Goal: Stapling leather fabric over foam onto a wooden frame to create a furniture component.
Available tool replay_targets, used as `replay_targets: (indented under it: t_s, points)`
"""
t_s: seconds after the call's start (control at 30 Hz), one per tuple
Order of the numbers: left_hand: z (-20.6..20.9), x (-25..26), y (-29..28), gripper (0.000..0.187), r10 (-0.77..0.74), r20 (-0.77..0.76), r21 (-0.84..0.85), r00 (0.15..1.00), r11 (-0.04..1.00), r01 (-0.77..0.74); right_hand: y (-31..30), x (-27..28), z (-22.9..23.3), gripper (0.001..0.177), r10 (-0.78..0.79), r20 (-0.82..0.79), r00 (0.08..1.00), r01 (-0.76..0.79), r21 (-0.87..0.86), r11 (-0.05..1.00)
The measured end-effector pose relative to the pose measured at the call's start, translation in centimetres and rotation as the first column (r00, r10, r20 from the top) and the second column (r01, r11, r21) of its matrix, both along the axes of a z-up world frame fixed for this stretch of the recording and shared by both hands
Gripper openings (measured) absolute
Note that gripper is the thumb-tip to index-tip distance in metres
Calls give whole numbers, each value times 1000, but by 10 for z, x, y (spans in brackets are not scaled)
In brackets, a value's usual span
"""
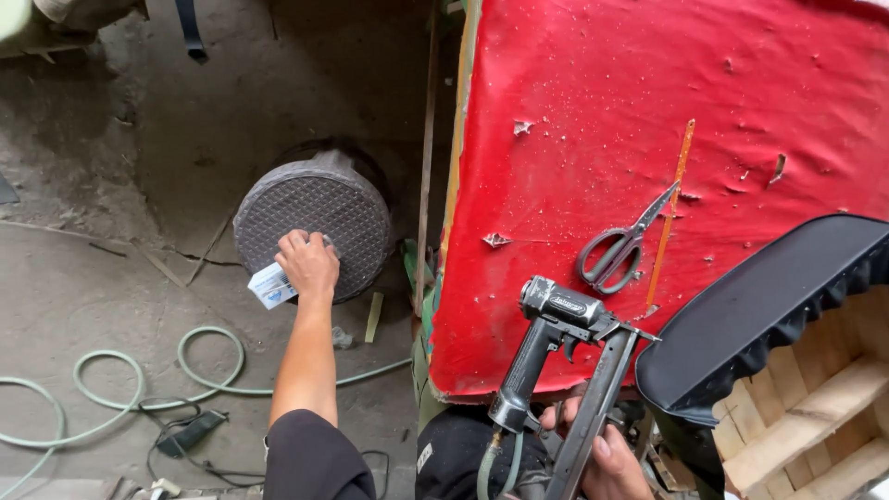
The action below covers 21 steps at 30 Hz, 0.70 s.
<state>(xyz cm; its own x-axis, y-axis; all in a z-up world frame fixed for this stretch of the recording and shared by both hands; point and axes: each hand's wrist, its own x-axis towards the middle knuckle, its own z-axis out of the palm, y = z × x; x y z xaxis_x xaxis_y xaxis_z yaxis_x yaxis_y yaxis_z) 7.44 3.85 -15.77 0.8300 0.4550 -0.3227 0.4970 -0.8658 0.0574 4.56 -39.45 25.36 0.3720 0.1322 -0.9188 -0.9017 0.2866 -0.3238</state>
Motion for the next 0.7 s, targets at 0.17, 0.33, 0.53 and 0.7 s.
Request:
replay_targets:
  t_s: [0.17, 0.33, 0.53, 0.7]
  points:
    - [22, 4, 3, 19, -4, 18, -151, 1000, 989, 7, -5, 3, 2, 63, 21, 0, 1000, -21, -37, 999]
    - [22, -1, 9, 16, -80, 82, -199, 993, 975, 95, -8, 1, -2, 63, 55, 85, 995, -52, -37, 998]
    - [35, 3, 4, 21, -133, 168, -152, 977, 975, 159, -8, 4, 7, 62, 33, -24, 999, -35, -75, 997]
    - [59, 2, -1, 18, -151, 387, -82, 910, 977, 197, -1, 0, 22, 66, -8, 24, 1000, 11, -125, 992]
